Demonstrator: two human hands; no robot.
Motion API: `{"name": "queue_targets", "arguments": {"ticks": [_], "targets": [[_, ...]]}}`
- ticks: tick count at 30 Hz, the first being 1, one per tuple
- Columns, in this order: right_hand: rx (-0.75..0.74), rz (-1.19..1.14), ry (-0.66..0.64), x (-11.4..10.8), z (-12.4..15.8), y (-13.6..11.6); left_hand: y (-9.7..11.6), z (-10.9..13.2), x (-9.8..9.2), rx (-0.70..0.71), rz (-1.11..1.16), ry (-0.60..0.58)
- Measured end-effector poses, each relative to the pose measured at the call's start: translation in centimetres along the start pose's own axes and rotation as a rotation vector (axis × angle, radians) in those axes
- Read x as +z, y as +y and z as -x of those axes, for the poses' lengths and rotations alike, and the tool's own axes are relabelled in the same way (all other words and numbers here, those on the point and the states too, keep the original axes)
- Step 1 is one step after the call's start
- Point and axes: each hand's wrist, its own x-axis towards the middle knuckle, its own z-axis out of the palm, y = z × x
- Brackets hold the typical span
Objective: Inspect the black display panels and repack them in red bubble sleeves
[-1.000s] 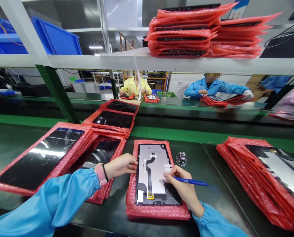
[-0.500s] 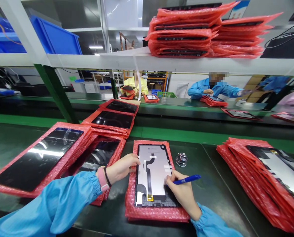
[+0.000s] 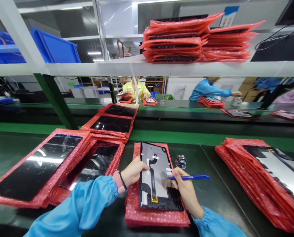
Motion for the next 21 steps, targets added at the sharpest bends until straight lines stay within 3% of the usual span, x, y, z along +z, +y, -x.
{"name": "queue_targets", "arguments": {"ticks": [4, 9, 13, 17, 21], "targets": [[-0.071, -0.001, 0.076, -2.1, -0.3, -2.0, 0.2, 0.5, -0.4, 0.141, 0.041, 0.022], [-0.146, -0.040, 0.127, -3.7, -1.9, -6.6, 3.4, 2.4, -0.7, 0.334, 0.087, 0.020], [0.016, -0.122, -0.038, -2.2, -2.8, -10.1, 6.0, 3.5, -0.3, 0.420, 0.097, -0.017], [0.098, -0.193, -0.209, -0.1, -3.1, -11.8, 7.6, 3.7, 0.2, 0.504, 0.082, -0.038], [0.035, -0.160, -0.135, 0.7, -3.7, -12.2, 8.6, 3.7, 0.2, 0.544, 0.055, -0.031]]}}
